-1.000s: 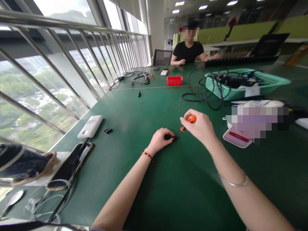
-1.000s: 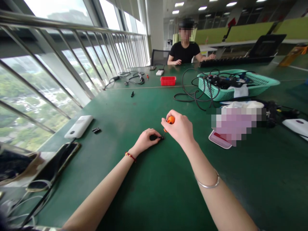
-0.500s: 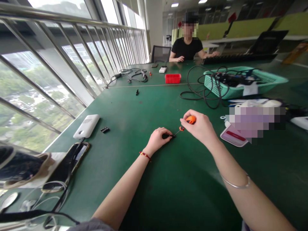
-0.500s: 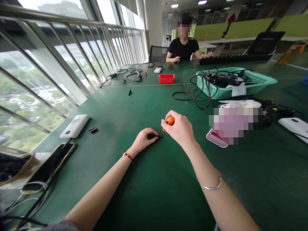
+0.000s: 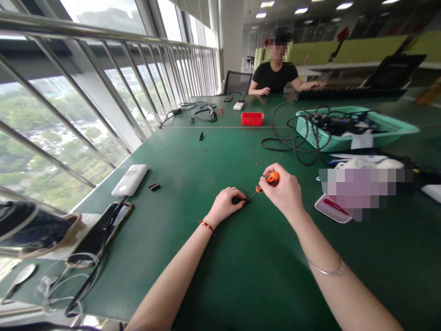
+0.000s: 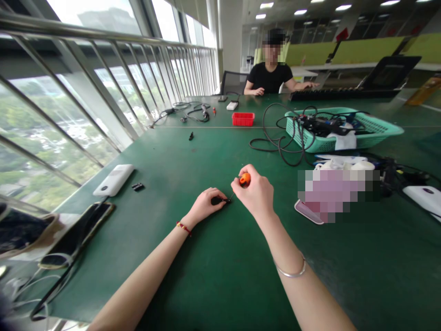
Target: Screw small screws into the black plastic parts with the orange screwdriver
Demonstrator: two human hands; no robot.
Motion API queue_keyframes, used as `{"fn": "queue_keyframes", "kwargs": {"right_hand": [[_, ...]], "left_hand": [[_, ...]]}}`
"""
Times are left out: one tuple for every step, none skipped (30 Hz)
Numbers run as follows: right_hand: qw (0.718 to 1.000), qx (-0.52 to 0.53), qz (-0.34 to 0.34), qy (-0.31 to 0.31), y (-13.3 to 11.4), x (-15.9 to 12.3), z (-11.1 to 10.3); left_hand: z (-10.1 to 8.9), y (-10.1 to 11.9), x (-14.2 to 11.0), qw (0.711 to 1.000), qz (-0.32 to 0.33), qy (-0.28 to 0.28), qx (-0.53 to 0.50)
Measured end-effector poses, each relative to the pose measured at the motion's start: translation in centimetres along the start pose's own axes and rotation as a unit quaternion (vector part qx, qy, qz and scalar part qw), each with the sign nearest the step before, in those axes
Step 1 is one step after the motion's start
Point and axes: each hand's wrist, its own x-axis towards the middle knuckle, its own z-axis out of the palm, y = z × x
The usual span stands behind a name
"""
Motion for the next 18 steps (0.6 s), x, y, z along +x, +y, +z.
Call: {"fn": "queue_keyframes", "kwargs": {"right_hand": [[1.0, 0.014, 0.002, -0.008, -0.04, -0.06, 0.04], [0.999, 0.028, 0.003, -0.018, -0.05, -0.12, 0.08], [0.999, 0.038, 0.005, -0.027, -0.02, -0.16, 0.15], [0.999, 0.044, 0.007, -0.031, 0.06, -0.18, 0.23], [0.999, 0.044, 0.01, -0.028, 0.17, -0.18, 0.34], [0.999, 0.038, 0.015, -0.019, 0.3, -0.17, 0.46], [0.999, 0.035, 0.021, -0.01, 0.44, -0.14, 0.58], [0.999, 0.041, 0.023, -0.007, 0.57, -0.12, 0.69], [0.998, 0.051, 0.021, -0.008, 0.68, -0.1, 0.78], [0.998, 0.059, 0.018, -0.011, 0.74, -0.1, 0.82], [0.998, 0.06, 0.014, -0.012, 0.74, -0.13, 0.84], [0.998, 0.055, 0.011, -0.012, 0.7, -0.18, 0.81], [0.999, 0.044, 0.009, -0.012, 0.61, -0.25, 0.77], [0.999, 0.032, 0.008, -0.013, 0.49, -0.33, 0.71], [1.0, 0.022, 0.006, -0.015, 0.35, -0.42, 0.65], [1.0, 0.016, 0.004, -0.018, 0.22, -0.51, 0.61], [1.0, 0.013, 0.004, -0.019, 0.1, -0.59, 0.59], [1.0, 0.012, 0.005, -0.018, -0.01, -0.66, 0.61]], "left_hand": [[-0.01, 0.01, -0.04, 1.0, -0.002, 0.001, 0.001], [-0.01, 0.03, -0.06, 1.0, -0.003, 0.002, 0.001], [-0.01, 0.05, -0.07, 1.0, -0.004, 0.003, 0.0], [-0.01, 0.07, -0.07, 1.0, -0.004, 0.004, -0.001], [0.0, 0.08, -0.06, 1.0, -0.004, 0.006, -0.003], [0.01, 0.08, -0.06, 1.0, -0.003, 0.007, -0.003], [0.02, 0.07, -0.07, 1.0, -0.002, 0.008, -0.003], [0.03, 0.05, -0.09, 1.0, -0.001, 0.009, -0.001], [0.04, 0.03, -0.12, 1.0, 0.002, 0.009, 0.0], [0.05, 0.0, -0.16, 1.0, 0.005, 0.009, 0.001], [0.05, -0.03, -0.2, 1.0, 0.008, 0.009, 0.001], [0.06, -0.05, -0.24, 1.0, 0.01, 0.008, 0.001], [0.06, -0.07, -0.28, 1.0, 0.011, 0.007, 0.002], [0.07, -0.08, -0.31, 1.0, 0.011, 0.007, 0.003], [0.09, -0.08, -0.33, 1.0, 0.011, 0.007, 0.004], [0.1, -0.07, -0.35, 1.0, 0.012, 0.008, 0.006], [0.12, -0.04, -0.38, 1.0, 0.011, 0.01, 0.008], [0.13, 0.0, -0.41, 1.0, 0.01, 0.013, 0.01]]}}
